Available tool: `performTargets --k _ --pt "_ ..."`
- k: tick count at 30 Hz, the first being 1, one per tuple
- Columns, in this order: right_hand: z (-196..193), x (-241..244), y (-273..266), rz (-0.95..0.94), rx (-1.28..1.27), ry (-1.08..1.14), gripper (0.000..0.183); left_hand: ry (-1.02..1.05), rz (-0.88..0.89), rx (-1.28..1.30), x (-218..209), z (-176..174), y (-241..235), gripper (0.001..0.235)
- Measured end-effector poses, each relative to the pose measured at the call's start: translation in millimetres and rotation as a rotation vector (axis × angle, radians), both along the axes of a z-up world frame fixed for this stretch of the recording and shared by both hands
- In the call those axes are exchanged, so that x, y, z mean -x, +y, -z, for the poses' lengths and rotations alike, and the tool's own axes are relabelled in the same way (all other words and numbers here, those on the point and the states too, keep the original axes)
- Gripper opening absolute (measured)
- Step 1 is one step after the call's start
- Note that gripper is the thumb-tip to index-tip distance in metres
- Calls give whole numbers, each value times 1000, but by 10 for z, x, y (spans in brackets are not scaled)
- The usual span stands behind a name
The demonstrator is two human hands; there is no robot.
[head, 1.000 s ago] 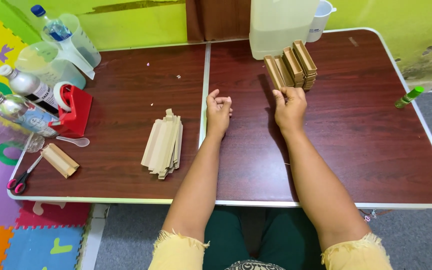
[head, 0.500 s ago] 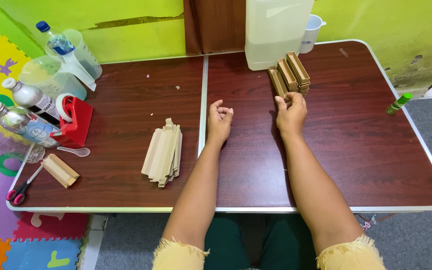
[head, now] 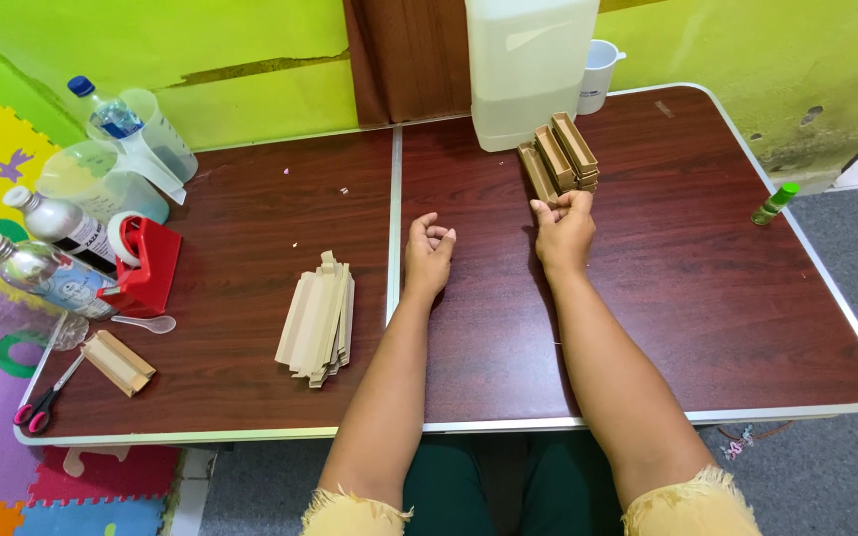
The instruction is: The person assembles small rectangular cardboard boxes by hand. They fold the flaps and tuck them into slots to form the box shape, then place each completed box into a stack on the right side of the table.
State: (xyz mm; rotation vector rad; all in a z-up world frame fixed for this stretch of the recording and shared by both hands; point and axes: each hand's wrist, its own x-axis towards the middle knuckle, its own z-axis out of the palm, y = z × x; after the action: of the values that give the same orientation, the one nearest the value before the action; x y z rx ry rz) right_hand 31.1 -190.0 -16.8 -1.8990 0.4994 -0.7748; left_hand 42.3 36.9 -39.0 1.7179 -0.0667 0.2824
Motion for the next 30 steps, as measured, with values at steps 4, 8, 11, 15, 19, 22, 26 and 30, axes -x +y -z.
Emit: performTargets --k 4,8,11,15,19,22,26,30 --pt "8 6 5 11 -8 -34 34 7 4 -5 62 -70 -10 47" --pt "30 1 15 27 27 -39 30 13 -3 -26 26 -15 4 46" --pt "28 -4 19 13 8 -61 26 14 0 -22 11 10 -4 47" --pt "76 -20 17 -34 58 -141 20 16 7 -30 36 -22 -3 44" --pt "17 45 28 -52 129 -180 25 12 13 -13 65 -52 -15 43" --pt "-22 83 49 -59 191 -201 28 5 23 -12 77 -82 -19 42" --pt "-99 149 75 -63 217 -114 31 2 27 -38 71 -88 -10 39" --pt "-102 158 86 -53 185 -161 27 -34 16 -32 100 -78 -36 34"
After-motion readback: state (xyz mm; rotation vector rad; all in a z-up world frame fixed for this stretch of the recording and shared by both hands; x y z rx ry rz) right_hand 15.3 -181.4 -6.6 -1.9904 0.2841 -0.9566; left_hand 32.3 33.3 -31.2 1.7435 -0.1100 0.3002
